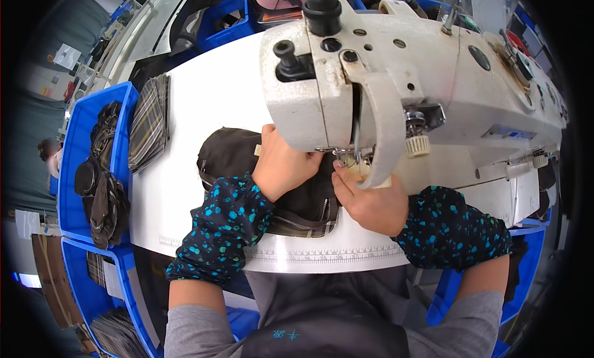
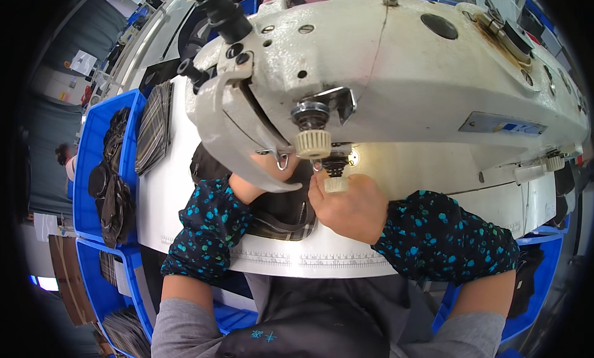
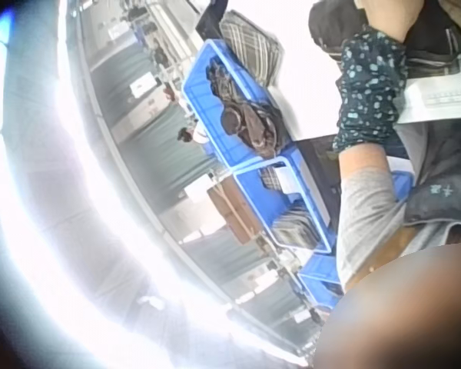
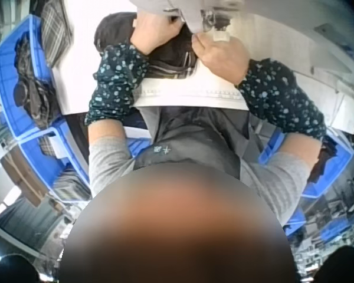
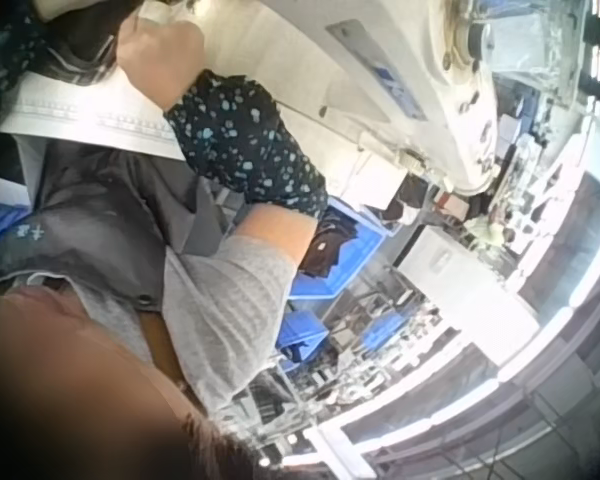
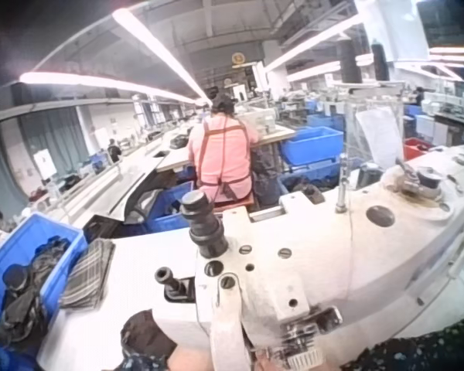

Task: Sewing and assembling components of leather bags using an industrial sewing machine.

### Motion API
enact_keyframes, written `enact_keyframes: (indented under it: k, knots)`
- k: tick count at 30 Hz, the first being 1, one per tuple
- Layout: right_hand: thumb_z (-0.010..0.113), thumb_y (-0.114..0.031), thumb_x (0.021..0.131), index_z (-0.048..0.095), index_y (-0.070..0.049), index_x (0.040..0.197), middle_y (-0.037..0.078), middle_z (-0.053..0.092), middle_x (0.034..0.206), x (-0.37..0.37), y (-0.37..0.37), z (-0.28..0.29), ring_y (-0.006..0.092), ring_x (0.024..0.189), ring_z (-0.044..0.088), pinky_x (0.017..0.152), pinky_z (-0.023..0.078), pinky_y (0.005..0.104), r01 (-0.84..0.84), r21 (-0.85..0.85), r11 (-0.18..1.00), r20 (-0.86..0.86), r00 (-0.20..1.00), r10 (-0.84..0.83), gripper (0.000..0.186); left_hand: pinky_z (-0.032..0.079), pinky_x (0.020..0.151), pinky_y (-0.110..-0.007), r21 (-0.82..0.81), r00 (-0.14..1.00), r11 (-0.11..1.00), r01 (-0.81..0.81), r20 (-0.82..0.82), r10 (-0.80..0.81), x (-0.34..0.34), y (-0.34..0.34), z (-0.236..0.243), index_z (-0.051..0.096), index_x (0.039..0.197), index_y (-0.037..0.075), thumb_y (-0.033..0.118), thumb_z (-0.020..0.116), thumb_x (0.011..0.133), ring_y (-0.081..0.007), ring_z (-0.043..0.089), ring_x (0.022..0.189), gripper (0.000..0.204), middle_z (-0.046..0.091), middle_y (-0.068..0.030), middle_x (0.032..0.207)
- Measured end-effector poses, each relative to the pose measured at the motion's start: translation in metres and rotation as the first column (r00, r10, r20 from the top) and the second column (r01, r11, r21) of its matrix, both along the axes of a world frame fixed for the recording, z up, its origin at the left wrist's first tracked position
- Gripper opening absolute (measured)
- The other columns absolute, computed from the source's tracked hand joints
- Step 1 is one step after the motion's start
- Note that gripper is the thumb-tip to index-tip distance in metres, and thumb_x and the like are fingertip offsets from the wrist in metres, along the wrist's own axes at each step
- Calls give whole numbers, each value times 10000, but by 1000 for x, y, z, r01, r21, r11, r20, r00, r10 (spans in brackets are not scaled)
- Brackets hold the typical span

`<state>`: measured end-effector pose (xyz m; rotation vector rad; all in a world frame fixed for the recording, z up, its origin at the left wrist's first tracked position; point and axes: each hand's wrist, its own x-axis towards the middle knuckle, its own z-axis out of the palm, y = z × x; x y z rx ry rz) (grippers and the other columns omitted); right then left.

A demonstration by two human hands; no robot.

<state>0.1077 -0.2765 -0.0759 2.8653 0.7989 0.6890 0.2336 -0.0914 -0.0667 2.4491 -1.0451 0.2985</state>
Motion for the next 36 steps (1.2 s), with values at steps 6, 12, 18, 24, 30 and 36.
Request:
enact_keyframes:
  k: [6, 12, 18, 24, 30, 36]
  knots:
    - [661, -97, 734, 758, -28, 1018, 66, 715, 842, 16, -5, -17, 178, 527, 593, 461, 434, 338, -157, 134, 978, 168, 977, 134, 308, 410, 890, -480, 22, 997, 1000, -8, 81, 7, -3, 8, 9, 748, 922, 147, 224, 752, 794, -300, 638, 930, 149, 707, -56, 903]
    - [678, -112, 765, 749, -104, 1036, 27, 597, 655, 22, -7, -26, 228, 547, 609, 464, 444, 383, -104, 319, 942, 30, 995, 100, 280, 410, 946, -475, 104, 970, 979, 176, 153, -190, -59, 28, 56, 699, 955, 115, 372, 814, 740, -231, 606, 952, 355, 654, -12, 986]
    - [680, -134, 832, 730, -156, 1032, 46, 564, 597, 28, -13, -36, 274, 505, 588, 435, 429, 422, -99, 475, 874, 25, 995, 99, 208, 455, 899, -414, 245, 933, 964, 104, 311, -180, -83, 22, 49, 714, 1113, 91, 232, 788, 720, -192, 581, 826, 424, 578, -12, 868]
    - [692, -148, 814, 716, -129, 892, 42, 522, 528, 32, 14, -37, 271, 463, 562, 416, 408, 411, 73, 957, 281, -143, 960, 240, 84, 460, 780, -346, 184, 955, 957, 225, 151, -253, -78, 27, 42, 716, 1103, 87, 149, 754, 732, -169, 575, 743, 378, 537, 7, 806]
    - [646, -161, 759, 705, -16, 846, 155, 709, 828, -32, 7, 9, 152, 487, 554, 437, 386, 315, -270, 212, 939, 122, 961, 249, 179, 521, 730, -387, 306, 973, 931, 199, 54, -226, -80, 24, 44, 756, 1111, 110, 158, 802, 733, -216, 669, 823, 384, 675, -23, 907]
    - [660, -129, 766, 752, -5, 942, 172, 748, 1014, -38, 15, 16, 124, 555, 562, 503, 398, 255, -212, 105, 972, 21, 977, 211, 234, 555, 777, -385, 189, 952, 949, 252, 129, -278, -78, 19, 42, 756, 1088, 81, 108, 788, 713, -233, 687, 894, 378, 719, -57, 1072]
